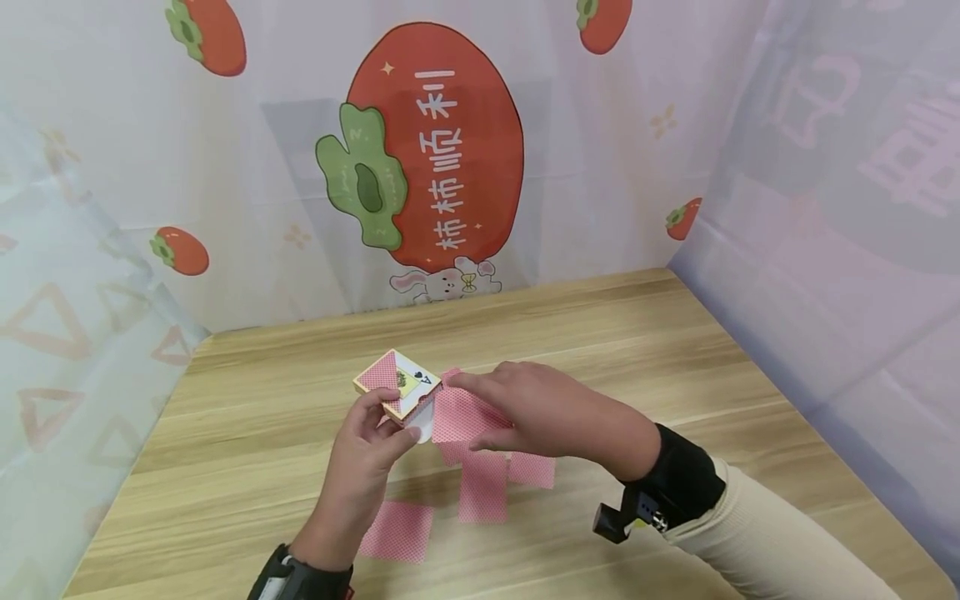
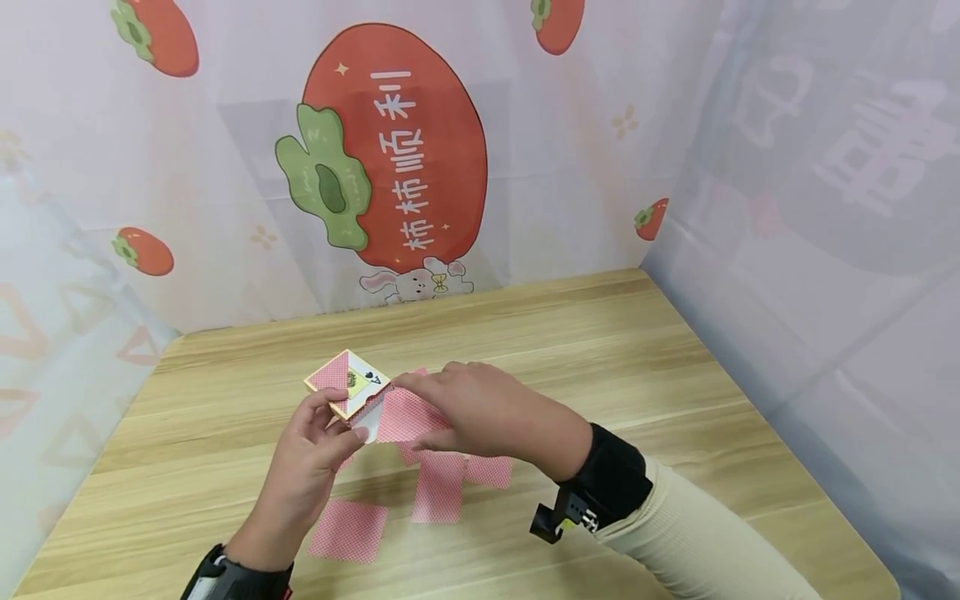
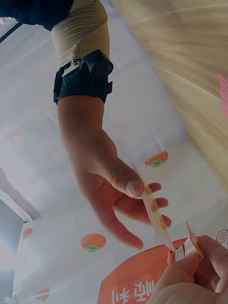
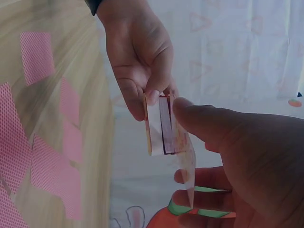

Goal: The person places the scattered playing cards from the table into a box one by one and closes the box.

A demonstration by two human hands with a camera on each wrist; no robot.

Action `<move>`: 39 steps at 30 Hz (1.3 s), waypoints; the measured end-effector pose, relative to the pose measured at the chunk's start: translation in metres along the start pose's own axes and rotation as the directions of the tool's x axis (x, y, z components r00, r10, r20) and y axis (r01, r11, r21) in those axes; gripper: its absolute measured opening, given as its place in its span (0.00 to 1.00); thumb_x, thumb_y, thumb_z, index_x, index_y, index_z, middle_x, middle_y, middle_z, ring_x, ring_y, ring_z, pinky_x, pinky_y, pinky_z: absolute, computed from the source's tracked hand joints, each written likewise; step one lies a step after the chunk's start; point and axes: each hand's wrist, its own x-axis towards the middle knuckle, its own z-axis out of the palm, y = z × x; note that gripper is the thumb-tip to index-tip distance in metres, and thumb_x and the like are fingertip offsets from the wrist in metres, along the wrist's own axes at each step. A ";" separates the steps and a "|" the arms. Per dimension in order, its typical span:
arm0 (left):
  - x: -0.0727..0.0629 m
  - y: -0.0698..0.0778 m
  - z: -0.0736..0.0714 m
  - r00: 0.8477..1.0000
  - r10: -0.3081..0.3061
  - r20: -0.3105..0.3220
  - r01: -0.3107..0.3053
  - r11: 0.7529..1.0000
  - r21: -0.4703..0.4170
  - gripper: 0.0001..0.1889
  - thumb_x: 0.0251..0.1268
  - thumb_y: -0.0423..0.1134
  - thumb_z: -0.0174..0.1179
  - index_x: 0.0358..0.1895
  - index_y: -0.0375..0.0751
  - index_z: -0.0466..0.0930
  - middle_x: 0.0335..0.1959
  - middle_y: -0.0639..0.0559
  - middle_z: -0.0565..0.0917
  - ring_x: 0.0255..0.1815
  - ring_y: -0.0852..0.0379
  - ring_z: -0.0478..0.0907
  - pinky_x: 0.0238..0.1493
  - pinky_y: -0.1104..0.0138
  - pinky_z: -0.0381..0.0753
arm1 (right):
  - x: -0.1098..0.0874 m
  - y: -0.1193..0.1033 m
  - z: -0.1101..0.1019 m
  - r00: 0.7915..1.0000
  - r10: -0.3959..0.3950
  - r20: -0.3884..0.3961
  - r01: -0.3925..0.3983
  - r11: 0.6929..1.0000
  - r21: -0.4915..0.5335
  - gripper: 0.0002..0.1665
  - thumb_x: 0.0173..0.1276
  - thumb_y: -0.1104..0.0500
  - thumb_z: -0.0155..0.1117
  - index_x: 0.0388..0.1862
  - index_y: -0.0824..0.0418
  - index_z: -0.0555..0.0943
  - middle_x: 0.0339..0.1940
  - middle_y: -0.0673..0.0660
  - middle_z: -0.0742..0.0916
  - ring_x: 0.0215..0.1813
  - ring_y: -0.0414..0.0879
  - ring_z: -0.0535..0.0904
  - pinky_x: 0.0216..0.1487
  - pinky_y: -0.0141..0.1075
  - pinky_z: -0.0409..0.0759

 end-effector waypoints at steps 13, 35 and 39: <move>-0.002 -0.002 0.002 0.998 0.036 0.044 -0.036 0.999 -0.012 0.30 0.62 0.17 0.60 0.65 0.36 0.63 0.62 0.43 0.68 0.58 0.53 0.77 0.53 0.68 0.82 | 0.008 -0.006 0.009 0.992 0.101 -0.075 -0.102 0.995 -0.013 0.44 0.64 0.32 0.68 0.75 0.47 0.68 0.44 0.45 0.88 0.47 0.44 0.80 0.48 0.40 0.79; -0.004 -0.011 0.014 0.998 0.047 0.032 -0.047 0.999 -0.025 0.28 0.62 0.19 0.64 0.63 0.35 0.65 0.55 0.47 0.71 0.48 0.56 0.77 0.49 0.69 0.83 | 0.026 -0.042 0.025 0.954 0.238 -0.183 -0.250 0.967 -0.044 0.44 0.63 0.35 0.71 0.69 0.55 0.69 0.33 0.48 0.87 0.35 0.45 0.81 0.32 0.36 0.78; -0.003 -0.011 0.015 0.998 0.057 0.022 -0.056 0.998 -0.020 0.27 0.62 0.17 0.60 0.63 0.34 0.65 0.57 0.47 0.71 0.49 0.56 0.78 0.48 0.69 0.82 | 0.026 -0.041 0.025 0.963 0.206 -0.176 -0.202 0.979 0.043 0.43 0.62 0.43 0.76 0.70 0.57 0.69 0.48 0.52 0.88 0.42 0.46 0.84 0.40 0.37 0.83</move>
